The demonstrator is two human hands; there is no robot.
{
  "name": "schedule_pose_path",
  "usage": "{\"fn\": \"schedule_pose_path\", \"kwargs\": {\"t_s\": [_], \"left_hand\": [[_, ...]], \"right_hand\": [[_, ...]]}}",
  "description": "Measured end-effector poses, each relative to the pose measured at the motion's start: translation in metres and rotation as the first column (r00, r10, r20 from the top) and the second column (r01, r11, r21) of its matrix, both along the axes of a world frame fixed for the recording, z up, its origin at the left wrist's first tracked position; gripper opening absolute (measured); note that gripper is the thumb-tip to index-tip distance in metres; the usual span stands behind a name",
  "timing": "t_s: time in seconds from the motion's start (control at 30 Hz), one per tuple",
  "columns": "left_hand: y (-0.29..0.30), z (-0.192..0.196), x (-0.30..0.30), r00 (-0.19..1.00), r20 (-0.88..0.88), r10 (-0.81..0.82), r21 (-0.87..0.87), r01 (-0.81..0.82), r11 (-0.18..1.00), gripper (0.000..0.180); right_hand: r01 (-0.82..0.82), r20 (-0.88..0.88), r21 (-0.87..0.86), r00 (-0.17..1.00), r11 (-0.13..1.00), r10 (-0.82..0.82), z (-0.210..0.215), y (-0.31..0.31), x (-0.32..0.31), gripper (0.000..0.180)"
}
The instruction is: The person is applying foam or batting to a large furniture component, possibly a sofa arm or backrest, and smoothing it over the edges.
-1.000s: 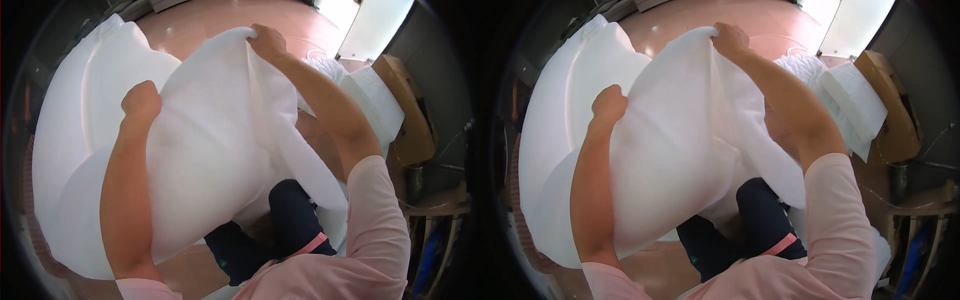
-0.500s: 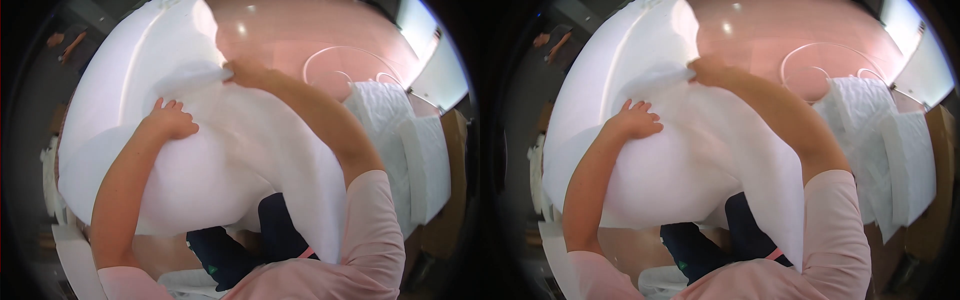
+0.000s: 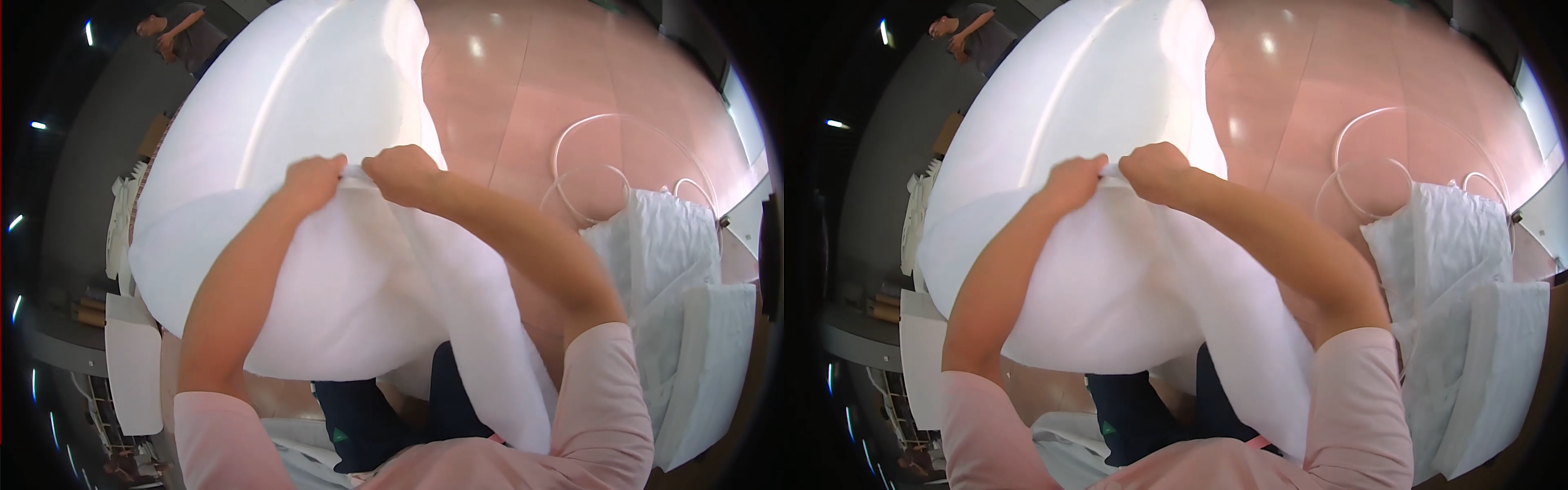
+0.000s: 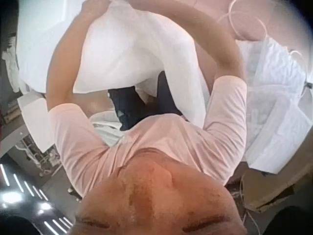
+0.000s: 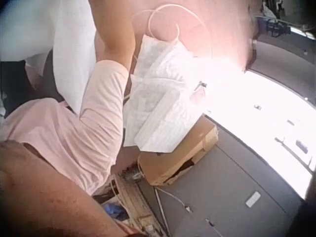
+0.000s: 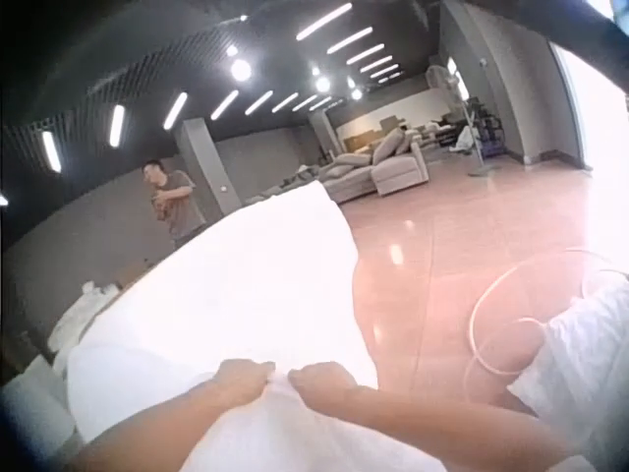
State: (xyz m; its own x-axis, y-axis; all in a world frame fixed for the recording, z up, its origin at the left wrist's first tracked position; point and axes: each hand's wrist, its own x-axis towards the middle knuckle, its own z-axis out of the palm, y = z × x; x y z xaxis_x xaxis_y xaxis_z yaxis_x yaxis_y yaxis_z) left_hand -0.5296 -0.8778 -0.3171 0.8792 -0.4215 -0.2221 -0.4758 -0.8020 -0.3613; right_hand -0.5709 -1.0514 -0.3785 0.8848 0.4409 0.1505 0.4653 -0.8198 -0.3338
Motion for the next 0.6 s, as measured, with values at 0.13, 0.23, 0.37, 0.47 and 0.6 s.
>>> {"fn": "schedule_pose_path", "kwargs": {"t_s": [0.13,0.23,0.37,0.47,0.6], "left_hand": [[-0.005,-0.022,-0.005,0.967,0.043,-0.251,-0.051,0.253,0.966,0.013],[-0.027,-0.028,-0.013,0.962,-0.033,-0.271,-0.026,0.27,0.963,0.013],[-0.038,-0.016,-0.023,0.97,-0.077,-0.229,0.0,0.229,0.973,0.018],[-0.033,-0.013,-0.016,0.954,0.02,-0.3,-0.027,0.301,0.953,0.017],[-0.028,-0.008,-0.013,0.958,0.009,-0.288,-0.12,0.287,0.95,0.011]], "right_hand": [[0.011,0.064,0.036,0.998,0.999,-0.014,-0.042,-0.032,-0.031,0.019],[0.061,0.02,-0.038,0.998,0.997,-0.06,-0.046,-0.044,-0.06,0.012],[0.136,0.057,0.025,0.989,0.99,-0.137,-0.041,-0.048,-0.076,0.019],[0.153,0.229,0.041,0.96,0.987,-0.159,-0.04,-0.048,-0.075,0.029],[0.16,0.266,0.059,0.949,0.985,-0.17,-0.03,-0.047,-0.085,0.027]]}}
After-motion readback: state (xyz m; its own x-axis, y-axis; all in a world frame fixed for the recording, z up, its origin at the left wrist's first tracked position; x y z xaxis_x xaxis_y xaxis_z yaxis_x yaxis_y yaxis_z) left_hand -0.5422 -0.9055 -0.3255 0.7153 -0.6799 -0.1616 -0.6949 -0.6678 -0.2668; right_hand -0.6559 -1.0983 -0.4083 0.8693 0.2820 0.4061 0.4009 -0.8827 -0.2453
